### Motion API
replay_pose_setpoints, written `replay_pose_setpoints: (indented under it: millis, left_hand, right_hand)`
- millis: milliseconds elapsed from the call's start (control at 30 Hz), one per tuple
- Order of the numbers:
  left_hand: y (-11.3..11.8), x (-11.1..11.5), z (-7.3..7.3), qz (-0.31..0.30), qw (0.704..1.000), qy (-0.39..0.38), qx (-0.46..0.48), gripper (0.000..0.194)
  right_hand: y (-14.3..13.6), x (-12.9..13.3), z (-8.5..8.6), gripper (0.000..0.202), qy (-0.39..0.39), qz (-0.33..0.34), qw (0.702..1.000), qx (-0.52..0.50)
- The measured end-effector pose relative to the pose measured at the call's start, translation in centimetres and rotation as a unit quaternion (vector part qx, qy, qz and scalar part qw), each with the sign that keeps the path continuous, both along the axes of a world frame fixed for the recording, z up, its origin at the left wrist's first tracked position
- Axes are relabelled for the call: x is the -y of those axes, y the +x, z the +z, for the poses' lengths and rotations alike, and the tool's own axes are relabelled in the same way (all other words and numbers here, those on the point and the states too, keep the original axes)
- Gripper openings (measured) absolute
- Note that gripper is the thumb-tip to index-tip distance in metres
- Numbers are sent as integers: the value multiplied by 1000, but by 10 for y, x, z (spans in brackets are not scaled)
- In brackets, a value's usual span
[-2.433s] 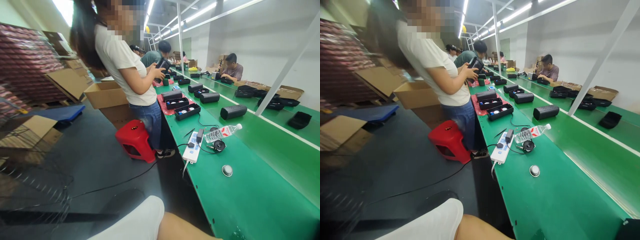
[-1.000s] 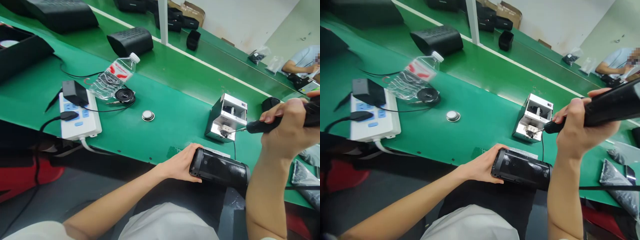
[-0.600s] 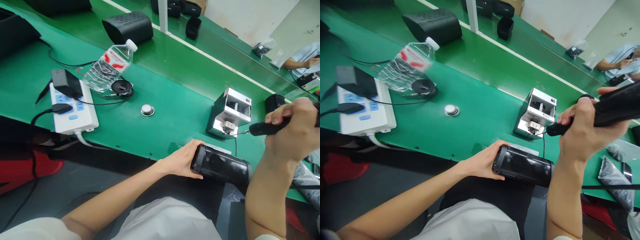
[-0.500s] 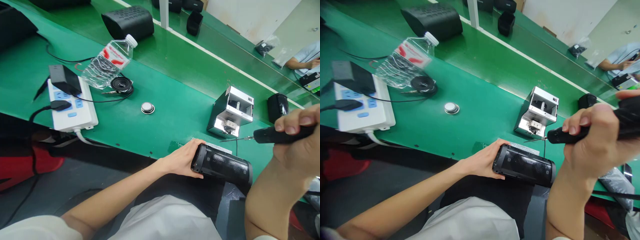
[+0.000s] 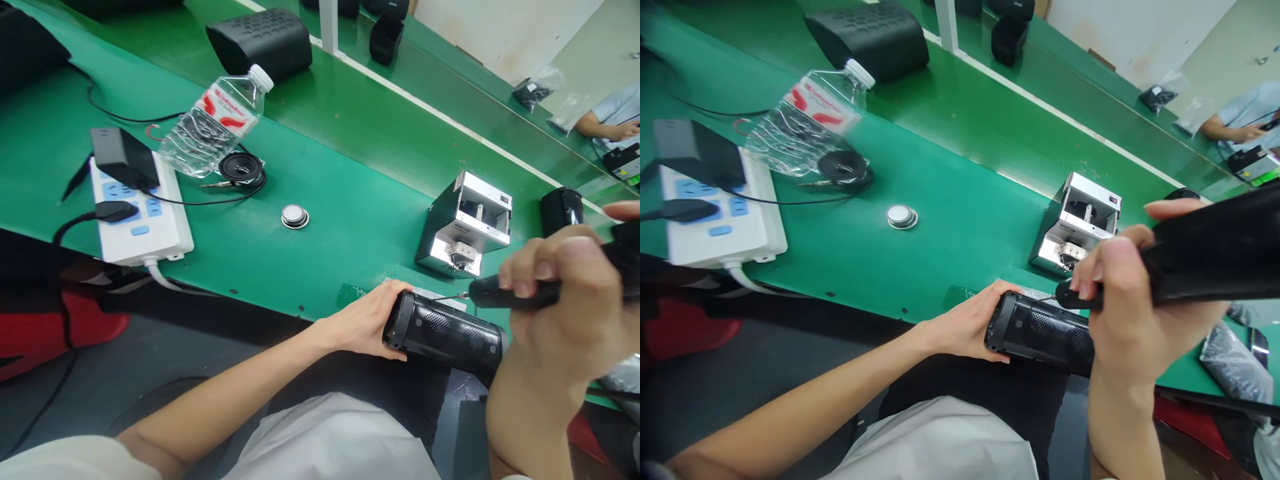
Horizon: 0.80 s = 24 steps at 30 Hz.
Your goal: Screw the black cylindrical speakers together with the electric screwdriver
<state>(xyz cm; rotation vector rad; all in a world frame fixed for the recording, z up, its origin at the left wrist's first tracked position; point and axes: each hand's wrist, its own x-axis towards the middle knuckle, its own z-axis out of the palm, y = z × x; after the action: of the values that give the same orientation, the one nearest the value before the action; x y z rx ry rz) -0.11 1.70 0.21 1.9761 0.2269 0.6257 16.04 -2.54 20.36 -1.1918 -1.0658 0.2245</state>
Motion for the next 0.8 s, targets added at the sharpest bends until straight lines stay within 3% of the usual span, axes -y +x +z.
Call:
replay_pose_setpoints:
  millis: [133,233,567,800]
  left_hand:
    - [2,-1,-2,-1,1000,6,-1,112]
    - [3,-1,-4,-2,1000,9,1,112]
    - [1,-2,-2,-6,1000,-1,2,99]
    - [2,-2,-1,2,1000,11,12,105]
  right_hand:
    - [-4,-1,-25,27,41,52,998,21]
    - [0,0,-34,25,69,72,995,11]
    - [-3,0,-39,24,87,120,989,-13]
    - [-3,-1,-39,28,82,150,985,19]
